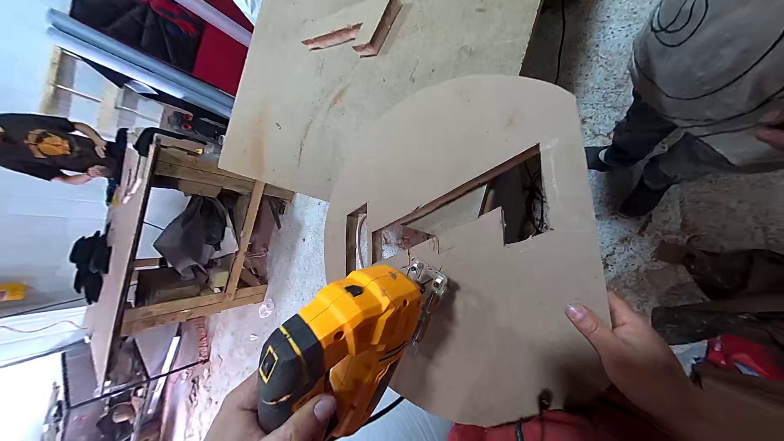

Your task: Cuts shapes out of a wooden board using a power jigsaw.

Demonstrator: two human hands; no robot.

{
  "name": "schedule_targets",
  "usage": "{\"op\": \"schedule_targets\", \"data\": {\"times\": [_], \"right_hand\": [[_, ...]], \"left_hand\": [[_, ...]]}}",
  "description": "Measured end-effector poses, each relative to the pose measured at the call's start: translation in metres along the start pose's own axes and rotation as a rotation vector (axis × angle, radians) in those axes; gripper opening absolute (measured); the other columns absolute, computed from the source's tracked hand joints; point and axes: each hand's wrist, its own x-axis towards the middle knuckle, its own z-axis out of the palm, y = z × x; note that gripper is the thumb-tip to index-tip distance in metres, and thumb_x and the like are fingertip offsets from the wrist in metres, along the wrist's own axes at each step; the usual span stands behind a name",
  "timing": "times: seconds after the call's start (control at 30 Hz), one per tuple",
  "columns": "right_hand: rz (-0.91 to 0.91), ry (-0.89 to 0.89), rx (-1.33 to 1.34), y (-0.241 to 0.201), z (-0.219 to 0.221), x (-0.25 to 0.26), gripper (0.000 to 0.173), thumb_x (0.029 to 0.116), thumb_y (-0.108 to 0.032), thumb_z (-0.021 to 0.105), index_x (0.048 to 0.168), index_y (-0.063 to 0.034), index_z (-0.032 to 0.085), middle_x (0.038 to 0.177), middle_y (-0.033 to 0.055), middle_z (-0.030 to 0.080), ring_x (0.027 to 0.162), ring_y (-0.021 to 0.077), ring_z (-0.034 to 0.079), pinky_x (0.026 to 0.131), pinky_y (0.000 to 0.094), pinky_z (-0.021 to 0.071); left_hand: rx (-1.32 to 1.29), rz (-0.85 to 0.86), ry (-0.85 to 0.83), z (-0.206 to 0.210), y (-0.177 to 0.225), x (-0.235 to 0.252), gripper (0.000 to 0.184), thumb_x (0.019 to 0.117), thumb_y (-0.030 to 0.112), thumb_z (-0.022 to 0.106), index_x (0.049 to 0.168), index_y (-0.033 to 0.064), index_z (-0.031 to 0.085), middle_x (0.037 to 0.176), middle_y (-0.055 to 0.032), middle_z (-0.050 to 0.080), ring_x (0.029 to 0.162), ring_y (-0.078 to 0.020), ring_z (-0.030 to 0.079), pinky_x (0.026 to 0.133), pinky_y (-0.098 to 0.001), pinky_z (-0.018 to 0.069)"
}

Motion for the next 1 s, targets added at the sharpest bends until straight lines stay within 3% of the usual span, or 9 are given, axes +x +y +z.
{"op": "schedule_targets", "data": {"times": [0.17, 0.27, 0.4, 0.53, 0.63, 0.73, 0.8, 0.9, 1.0], "right_hand": [[0.019, 0.076, -0.046, 0.026, 0.015, -0.028, 0.057, 0.0935, -0.062, 0.061, 0.134, -0.0217, 0.06, 0.103, -0.0062, 0.075, 0.092, 0.0075, 0.074, 0.079, 0.0357, 0.0646], [0.038, 0.112, -0.035, 0.036, 0.024, -0.037, 0.057, 0.0938, -0.066, 0.058, 0.13, -0.0227, 0.062, 0.098, -0.006, 0.074, 0.088, 0.0072, 0.073, 0.075, 0.0357, 0.0644], [0.011, 0.127, 0.031, 0.041, 0.028, -0.033, 0.055, 0.0956, -0.065, 0.057, 0.13, -0.0219, 0.062, 0.1, -0.0043, 0.074, 0.09, 0.0096, 0.073, 0.077, 0.0353, 0.0646], [0.028, 0.11, 0.063, 0.041, 0.029, -0.031, 0.055, 0.0957, -0.064, 0.058, 0.132, -0.0224, 0.061, 0.104, -0.0043, 0.074, 0.094, 0.0096, 0.073, 0.081, 0.0348, 0.0643], [0.051, 0.108, 0.016, 0.043, 0.029, -0.029, 0.059, 0.0948, -0.067, 0.056, 0.132, -0.0216, 0.061, 0.103, -0.0045, 0.074, 0.094, 0.0085, 0.073, 0.081, 0.036, 0.0641], [0.058, 0.12, -0.057, 0.045, 0.03, -0.027, 0.069, 0.0913, -0.076, 0.053, 0.134, -0.0213, 0.06, 0.102, -0.0053, 0.073, 0.092, 0.0072, 0.072, 0.079, 0.037, 0.0635], [0.051, 0.116, -0.056, 0.047, 0.03, -0.028, 0.068, 0.0912, -0.076, 0.052, 0.131, -0.0221, 0.06, 0.097, -0.0064, 0.073, 0.088, 0.0068, 0.072, 0.074, 0.0349, 0.0636], [0.048, 0.11, -0.045, 0.047, 0.03, -0.029, 0.066, 0.0919, -0.076, 0.051, 0.128, -0.022, 0.06, 0.093, -0.0072, 0.072, 0.084, 0.0067, 0.072, 0.071, 0.0334, 0.0632], [0.059, 0.11, -0.017, 0.046, 0.031, -0.028, 0.061, 0.0932, -0.073, 0.052, 0.125, -0.0224, 0.061, 0.09, -0.0074, 0.072, 0.081, 0.0065, 0.072, 0.067, 0.0325, 0.0636]], "left_hand": [[0.162, 0.028, -0.1, -0.004, -0.008, 0.023, 0.04, 0.086, 0.044, 0.082, 0.113, 0.0164, 0.069, 0.077, -0.0028, 0.071, 0.058, -0.0175, 0.067, 0.054, -0.0371, 0.0607], [0.218, 0.017, -0.064, -0.001, -0.02, 0.022, 0.042, 0.0859, 0.045, 0.08, 0.11, 0.0133, 0.069, 0.073, -0.004, 0.069, 0.054, -0.0188, 0.065, 0.05, -0.0394, 0.0593], [0.273, 0.081, -0.04, 0.021, -0.029, -0.007, 0.038, 0.0887, 0.035, 0.08, 0.115, 0.0101, 0.067, 0.089, -0.0003, 0.074, 0.071, -0.0124, 0.072, 0.067, -0.0369, 0.0643], [0.253, 0.03, -0.003, 0.029, -0.033, 0.016, 0.043, 0.0878, 0.043, 0.079, 0.112, 0.0095, 0.067, 0.077, -0.0012, 0.071, 0.059, -0.016, 0.068, 0.054, -0.0384, 0.0614], [0.322, 0.074, -0.031, 0.039, -0.042, 0.031, 0.04, 0.085, 0.044, 0.08, 0.11, 0.0141, 0.07, 0.085, 0.0036, 0.074, 0.067, -0.0104, 0.071, 0.061, -0.0342, 0.0637], [0.219, 0.085, -0.088, 0.034, -0.049, 0.029, 0.041, 0.0856, 0.034, 0.084, 0.116, 0.0115, 0.067, 0.094, 0.0, 0.076, 0.077, -0.0127, 0.073, 0.072, -0.0348, 0.0646], [0.193, 0.072, -0.121, 0.031, -0.05, 0.025, 0.043, 0.086, 0.032, 0.084, 0.119, 0.0103, 0.066, 0.097, -0.0039, 0.075, 0.08, -0.0165, 0.073, 0.074, -0.0377, 0.0643], [0.272, 0.093, -0.16, 0.029, -0.035, 0.027, 0.052, 0.0879, 0.031, 0.083, 0.127, 0.0055, 0.06, 0.106, -0.0066, 0.074, 0.094, -0.0193, 0.074, 0.087, -0.0419, 0.0639], [0.266, 0.075, -0.136, 0.035, -0.023, 0.033, 0.046, 0.0889, 0.031, 0.081, 0.122, 0.0042, 0.063, 0.102, -0.0075, 0.075, 0.089, -0.0209, 0.075, 0.082, -0.0423, 0.0648]]}}
